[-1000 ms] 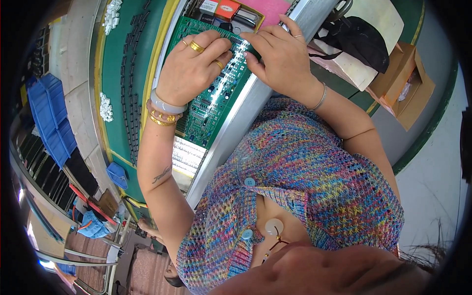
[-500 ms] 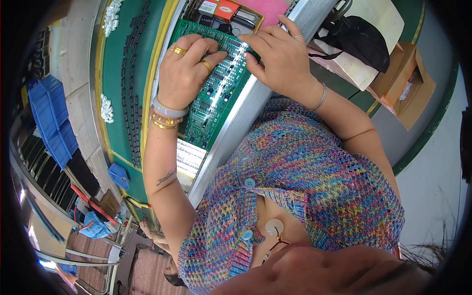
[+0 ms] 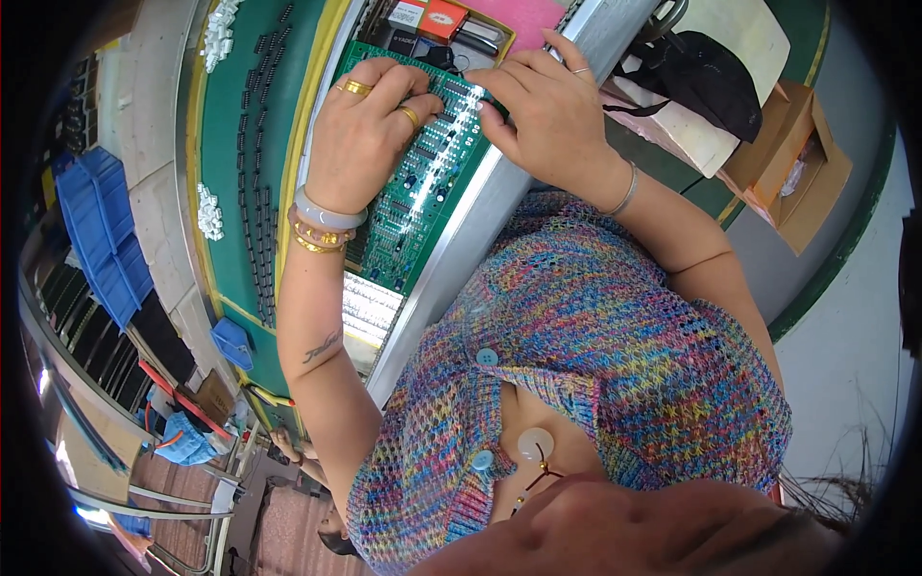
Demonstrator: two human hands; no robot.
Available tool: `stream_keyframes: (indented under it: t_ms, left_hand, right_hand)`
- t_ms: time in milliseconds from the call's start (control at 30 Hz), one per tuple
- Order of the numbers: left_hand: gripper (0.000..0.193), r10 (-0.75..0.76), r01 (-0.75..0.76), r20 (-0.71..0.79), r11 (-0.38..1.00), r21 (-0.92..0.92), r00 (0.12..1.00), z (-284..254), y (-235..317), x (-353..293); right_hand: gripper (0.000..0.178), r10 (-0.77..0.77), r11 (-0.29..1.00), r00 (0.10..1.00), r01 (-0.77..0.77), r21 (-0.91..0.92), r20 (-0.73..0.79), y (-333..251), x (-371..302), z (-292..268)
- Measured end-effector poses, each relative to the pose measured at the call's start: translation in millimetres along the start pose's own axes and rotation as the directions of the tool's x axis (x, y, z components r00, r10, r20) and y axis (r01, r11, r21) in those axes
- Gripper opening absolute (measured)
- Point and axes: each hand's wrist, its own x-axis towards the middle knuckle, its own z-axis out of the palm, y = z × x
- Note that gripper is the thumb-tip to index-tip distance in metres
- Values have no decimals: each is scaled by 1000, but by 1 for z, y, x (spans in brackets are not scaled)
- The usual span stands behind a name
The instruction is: The person inserts electronic components and connectors into a printed circuit board by hand, taking them from work bins and placing them into the circuit board on an assembly line.
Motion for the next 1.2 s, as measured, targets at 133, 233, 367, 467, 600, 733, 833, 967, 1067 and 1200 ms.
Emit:
stream_keyframes:
  t_ms: [133,233,367,467,600,733,833,967,1067,1200]
  left_hand:
    - [20,26,-26,12,1000,14,1000,2,1,-8]
    - [24,40,-40,-3,997,67,999,-2,6,-12]
    - [30,22,-20,-18,995,97,1000,-2,15,-26]
    - [36,33,-42,51,981,188,998,-6,21,-30]
    - [36,-13,9,17,977,211,1000,-8,26,-32]
    - [21,-438,535,-356,808,246,826,-18,-9,-49]
    - [14,-555,677,-400,671,301,729,-36,-44,-70]
    - [13,-628,709,-330,606,360,704,-36,-55,-71]
    - [13,-608,679,-304,631,375,733,-37,-57,-71]
    - [12,-553,626,-294,659,417,779,-42,-53,-70]
  right_hand:
    - [17,-5,1000,1000,5,1,-7,1,-1,2]
    - [16,-7,1000,1000,7,-2,-22,1,-1,2]
    - [16,-12,1000,1000,12,11,-18,1,0,3]
    - [16,-24,999,999,25,28,-23,0,2,4]
    - [17,-24,999,1000,23,40,8,-1,4,0]
    - [19,-13,1000,999,12,19,31,2,1,-1]
    - [18,-24,999,999,23,33,33,-1,2,-3]
    - [18,-11,1000,999,9,30,44,-1,2,-3]
    - [18,-2,1000,999,1,28,42,-1,2,-2]
    - [17,-9,999,999,7,42,33,-2,3,-2]
